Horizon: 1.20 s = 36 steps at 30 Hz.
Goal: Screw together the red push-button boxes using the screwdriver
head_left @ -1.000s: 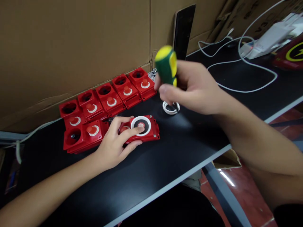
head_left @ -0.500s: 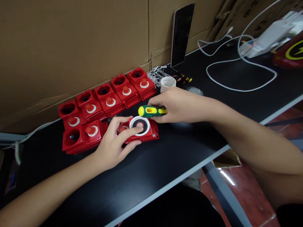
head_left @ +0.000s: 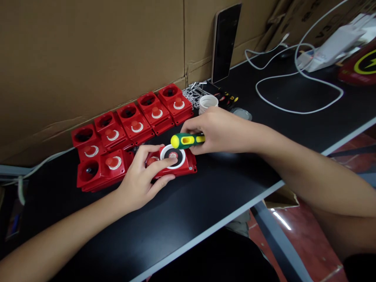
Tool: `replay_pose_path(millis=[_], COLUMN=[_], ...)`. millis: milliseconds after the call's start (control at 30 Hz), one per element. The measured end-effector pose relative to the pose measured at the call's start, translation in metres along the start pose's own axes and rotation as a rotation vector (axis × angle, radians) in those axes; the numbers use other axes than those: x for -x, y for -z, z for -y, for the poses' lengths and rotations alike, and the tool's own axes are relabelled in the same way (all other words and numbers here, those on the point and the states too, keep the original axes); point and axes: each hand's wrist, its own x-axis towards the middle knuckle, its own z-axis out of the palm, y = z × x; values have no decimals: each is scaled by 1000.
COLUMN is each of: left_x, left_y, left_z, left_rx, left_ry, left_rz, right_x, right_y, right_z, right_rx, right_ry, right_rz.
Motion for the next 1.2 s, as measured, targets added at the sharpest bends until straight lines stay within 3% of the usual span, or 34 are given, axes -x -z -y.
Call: replay_pose_path(millis=[133, 300, 433, 567, 667, 833, 1000, 1100, 1200], left_x=[0, 0, 1, 2, 3, 4, 3, 1, -1], left_y=[1, 0, -2, -4, -6, -8, -9, -7, -5], left_z=[0, 2, 3, 6, 7, 6, 2, -1, -2], left_rx=[-5, 0, 10, 18, 27, 45, 71, 73, 57], left_ry=[9, -5, -2, -5, 1, 9, 18, 5, -11], left_rz=[10, 9, 6, -4, -4, -8, -22, -5, 14], right_x=[0, -2, -22, -48, -54, -35, -22, -20, -17], right_y=[1, 20, 33, 34, 32, 30, 25, 20, 15], right_z=[-5, -27, -56, -81, -97, -118, -105, -83, -59], right_rx=[-29, -38, -17, 37, -9, -274, -455, -531, -657], right_ry=[19, -160, -262, -371, -326, -221, 13, 106, 88], right_rz=[-88, -412, -636, -658, -739, -899, -1053, -1046, -954])
